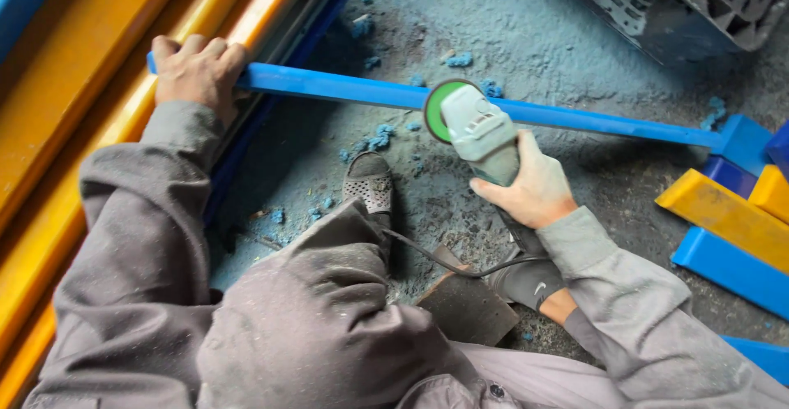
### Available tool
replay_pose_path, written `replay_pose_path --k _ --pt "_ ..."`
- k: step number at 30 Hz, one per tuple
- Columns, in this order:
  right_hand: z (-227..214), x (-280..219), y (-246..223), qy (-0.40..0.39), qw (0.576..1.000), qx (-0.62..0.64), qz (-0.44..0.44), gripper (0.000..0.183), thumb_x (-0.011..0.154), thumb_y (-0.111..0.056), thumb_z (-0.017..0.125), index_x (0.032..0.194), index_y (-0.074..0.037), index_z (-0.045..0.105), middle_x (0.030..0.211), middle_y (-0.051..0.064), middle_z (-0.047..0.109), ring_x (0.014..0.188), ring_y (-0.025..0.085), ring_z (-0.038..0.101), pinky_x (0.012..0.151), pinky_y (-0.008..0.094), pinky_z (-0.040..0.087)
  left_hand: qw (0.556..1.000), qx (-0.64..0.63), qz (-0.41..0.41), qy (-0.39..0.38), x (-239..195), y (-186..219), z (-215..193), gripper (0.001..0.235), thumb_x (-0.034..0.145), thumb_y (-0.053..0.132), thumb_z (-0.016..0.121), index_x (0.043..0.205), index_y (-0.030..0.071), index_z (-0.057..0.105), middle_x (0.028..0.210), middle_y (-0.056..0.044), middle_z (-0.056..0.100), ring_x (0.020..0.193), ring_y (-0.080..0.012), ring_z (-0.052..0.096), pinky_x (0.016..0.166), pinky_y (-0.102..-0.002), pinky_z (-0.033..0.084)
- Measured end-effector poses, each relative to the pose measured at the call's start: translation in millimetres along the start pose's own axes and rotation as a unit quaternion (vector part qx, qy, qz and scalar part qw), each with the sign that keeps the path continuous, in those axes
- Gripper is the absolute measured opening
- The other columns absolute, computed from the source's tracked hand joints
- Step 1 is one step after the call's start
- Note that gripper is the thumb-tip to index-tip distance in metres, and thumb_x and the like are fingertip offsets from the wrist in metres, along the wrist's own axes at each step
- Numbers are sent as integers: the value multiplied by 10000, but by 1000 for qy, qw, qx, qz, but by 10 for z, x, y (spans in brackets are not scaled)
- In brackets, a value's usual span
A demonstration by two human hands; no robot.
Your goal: The person grinds the edges of blue and yellow metal or composite bars using a handheld angle grinder.
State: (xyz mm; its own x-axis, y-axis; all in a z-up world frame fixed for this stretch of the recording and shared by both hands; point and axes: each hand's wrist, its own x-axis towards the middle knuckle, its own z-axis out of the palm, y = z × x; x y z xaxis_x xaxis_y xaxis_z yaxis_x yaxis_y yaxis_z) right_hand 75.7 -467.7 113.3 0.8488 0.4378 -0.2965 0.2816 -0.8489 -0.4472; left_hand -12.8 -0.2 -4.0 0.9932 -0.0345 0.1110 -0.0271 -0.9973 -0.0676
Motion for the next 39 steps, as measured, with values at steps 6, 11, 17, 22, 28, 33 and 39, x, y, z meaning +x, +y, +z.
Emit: replay_pose_path --k 6,11,17,22,28,33,39 --pt "-274 -333 857 33 995 5 91 791 680 -466 871 1242 -24 532 1100 282 710 1043 467 686 879 509 540 1000 26 9 -7 -89 -95 145 367 827 417 861 977 188 618 999 29 695 1016 -200 646 988 -482 390" --pt "-471 -511 1644 79 980 9 182 807 685 -463 886 1260 -12 541 1148 288 696 1083 470 669 901 520 523 998 56 -10 -12 -129 -93 134 386 838 427 880 967 177 616 1051 34 697 1003 -200 621 1034 -437 386" --pt "-534 -568 2866 184 962 -3 201 821 722 -483 913 1255 37 566 1202 293 672 1101 458 649 918 518 507 999 34 -6 -29 -154 -278 313 389 843 426 851 956 153 598 1010 8 659 995 -240 606 966 -394 434" --pt "-655 -562 3346 231 938 41 256 795 735 -480 904 1262 26 590 1201 245 683 1088 396 661 924 486 505 999 -26 -21 -27 -214 -486 716 398 833 345 877 924 107 570 974 -38 638 934 -296 579 869 -385 464" --pt "-527 -515 2900 241 926 69 281 758 734 -469 901 1218 28 595 1171 214 694 1052 347 677 908 459 525 997 -49 -43 -28 -283 -558 894 387 827 278 888 900 102 551 936 -44 611 905 -291 566 852 -374 463" --pt "-362 -351 1735 192 961 92 175 760 726 -461 888 1243 1 578 1176 225 703 1057 365 694 914 461 535 999 -27 -45 -14 -90 -100 87 380 833 325 850 885 101 547 974 -41 619 924 -299 573 853 -393 460" --pt "-136 -194 782 92 984 68 137 810 677 -499 879 1226 -12 537 1117 258 721 1026 405 729 884 471 563 998 54 9 27 -57 -38 60 392 771 367 880 916 144 591 995 17 682 992 -228 641 960 -440 462"
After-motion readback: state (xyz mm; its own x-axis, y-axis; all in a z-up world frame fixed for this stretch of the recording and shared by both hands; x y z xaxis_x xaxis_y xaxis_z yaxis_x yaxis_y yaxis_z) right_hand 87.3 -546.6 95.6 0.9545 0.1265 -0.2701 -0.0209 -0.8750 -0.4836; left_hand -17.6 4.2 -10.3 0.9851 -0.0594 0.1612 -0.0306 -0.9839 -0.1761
